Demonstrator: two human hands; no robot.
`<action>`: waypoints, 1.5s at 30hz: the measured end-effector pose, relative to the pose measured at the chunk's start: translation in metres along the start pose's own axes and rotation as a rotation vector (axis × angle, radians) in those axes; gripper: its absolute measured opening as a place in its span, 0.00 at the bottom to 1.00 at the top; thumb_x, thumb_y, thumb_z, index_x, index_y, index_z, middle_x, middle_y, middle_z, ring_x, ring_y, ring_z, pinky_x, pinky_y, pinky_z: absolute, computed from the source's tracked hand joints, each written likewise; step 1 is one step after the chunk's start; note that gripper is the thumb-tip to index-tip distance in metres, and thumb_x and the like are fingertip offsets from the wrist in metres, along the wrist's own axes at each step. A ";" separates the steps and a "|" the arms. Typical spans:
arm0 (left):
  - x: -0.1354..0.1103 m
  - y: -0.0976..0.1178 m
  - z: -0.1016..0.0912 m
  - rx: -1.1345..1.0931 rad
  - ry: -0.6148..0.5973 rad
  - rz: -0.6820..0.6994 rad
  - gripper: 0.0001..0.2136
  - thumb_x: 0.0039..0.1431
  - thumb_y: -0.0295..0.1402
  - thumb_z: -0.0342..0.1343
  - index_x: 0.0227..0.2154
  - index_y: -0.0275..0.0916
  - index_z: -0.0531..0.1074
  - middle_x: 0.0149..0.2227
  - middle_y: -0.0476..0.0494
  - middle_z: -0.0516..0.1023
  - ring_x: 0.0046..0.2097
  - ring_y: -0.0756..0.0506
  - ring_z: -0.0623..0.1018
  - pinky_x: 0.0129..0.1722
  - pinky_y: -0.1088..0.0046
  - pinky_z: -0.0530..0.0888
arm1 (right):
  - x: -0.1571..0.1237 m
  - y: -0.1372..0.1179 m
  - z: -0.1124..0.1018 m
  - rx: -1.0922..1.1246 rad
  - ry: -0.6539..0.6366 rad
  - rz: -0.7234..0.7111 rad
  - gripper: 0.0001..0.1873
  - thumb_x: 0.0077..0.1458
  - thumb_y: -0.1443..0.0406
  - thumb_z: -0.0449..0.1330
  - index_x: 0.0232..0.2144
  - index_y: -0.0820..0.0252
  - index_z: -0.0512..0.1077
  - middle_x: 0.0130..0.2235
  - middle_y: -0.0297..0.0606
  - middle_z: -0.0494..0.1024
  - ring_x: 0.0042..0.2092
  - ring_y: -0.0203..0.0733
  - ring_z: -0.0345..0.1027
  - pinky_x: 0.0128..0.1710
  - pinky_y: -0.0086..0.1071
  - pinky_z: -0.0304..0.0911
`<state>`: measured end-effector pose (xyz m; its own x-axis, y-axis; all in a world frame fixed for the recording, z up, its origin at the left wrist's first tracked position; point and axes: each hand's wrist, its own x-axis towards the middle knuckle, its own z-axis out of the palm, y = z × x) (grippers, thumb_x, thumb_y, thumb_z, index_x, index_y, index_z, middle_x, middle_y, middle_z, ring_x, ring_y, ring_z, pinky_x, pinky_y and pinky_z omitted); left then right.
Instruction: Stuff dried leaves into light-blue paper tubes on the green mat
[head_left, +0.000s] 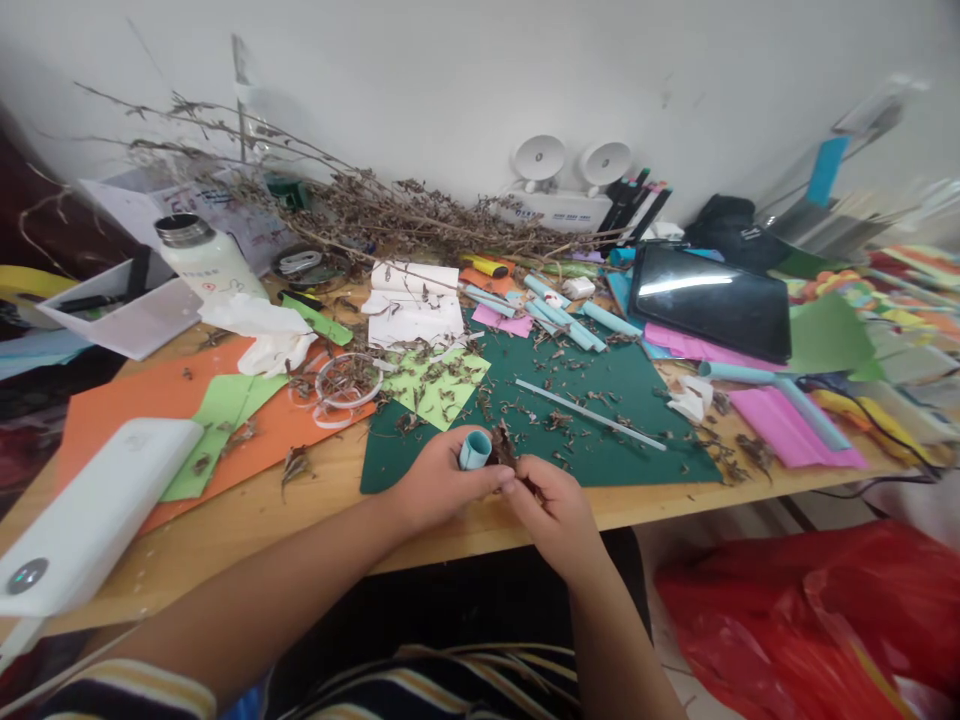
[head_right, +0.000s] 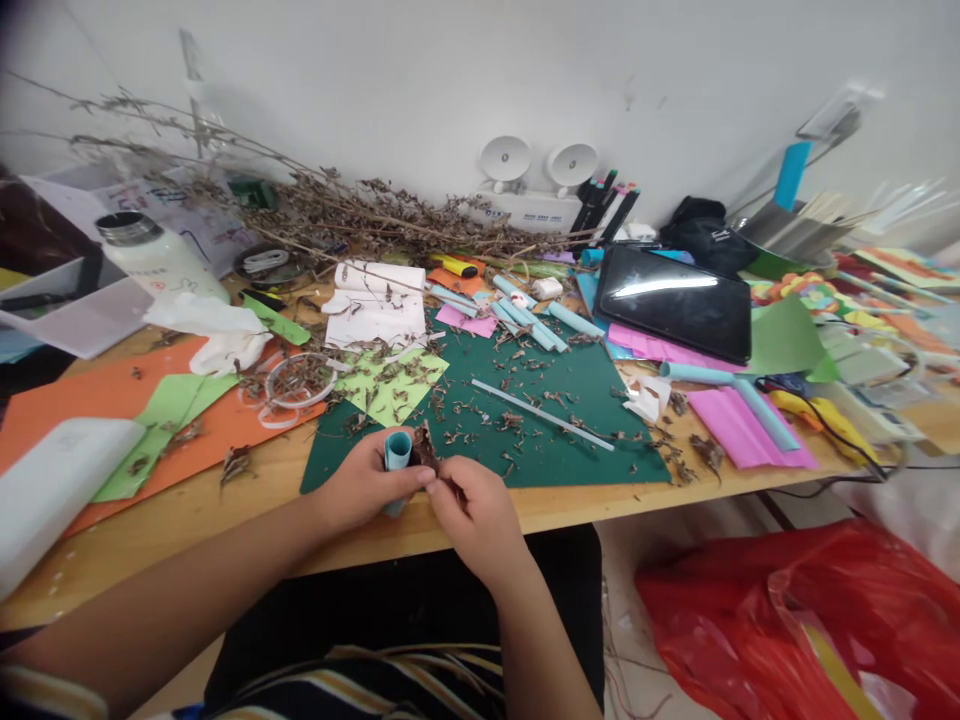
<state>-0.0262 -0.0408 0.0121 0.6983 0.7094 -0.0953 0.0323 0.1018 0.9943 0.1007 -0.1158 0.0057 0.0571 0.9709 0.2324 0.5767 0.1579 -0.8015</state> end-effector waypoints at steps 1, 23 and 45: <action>0.000 -0.001 0.000 -0.022 0.015 -0.009 0.09 0.43 0.35 0.55 0.20 0.35 0.62 0.18 0.54 0.62 0.21 0.56 0.61 0.21 0.81 0.60 | 0.000 0.000 0.000 0.051 -0.016 0.025 0.09 0.51 0.67 0.48 0.20 0.58 0.60 0.21 0.29 0.62 0.24 0.30 0.55 0.23 0.24 0.53; 0.000 0.000 0.002 -0.131 0.204 -0.133 0.08 0.39 0.32 0.54 0.17 0.35 0.61 0.13 0.54 0.64 0.16 0.56 0.63 0.16 0.81 0.61 | -0.004 0.001 0.011 -0.259 0.137 -0.297 0.10 0.50 0.72 0.45 0.22 0.59 0.63 0.21 0.35 0.65 0.26 0.36 0.53 0.25 0.31 0.52; 0.012 0.003 -0.030 0.944 0.120 0.211 0.03 0.42 0.28 0.49 0.21 0.38 0.68 0.23 0.51 0.72 0.27 0.50 0.71 0.26 0.78 0.64 | 0.036 0.095 -0.139 -0.803 0.131 0.375 0.17 0.50 0.57 0.47 0.27 0.58 0.72 0.32 0.40 0.74 0.36 0.44 0.66 0.33 0.33 0.57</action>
<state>-0.0392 -0.0111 0.0122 0.6793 0.7210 0.1367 0.5116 -0.5988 0.6162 0.2709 -0.0907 0.0141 0.4208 0.8973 0.1331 0.8950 -0.3868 -0.2221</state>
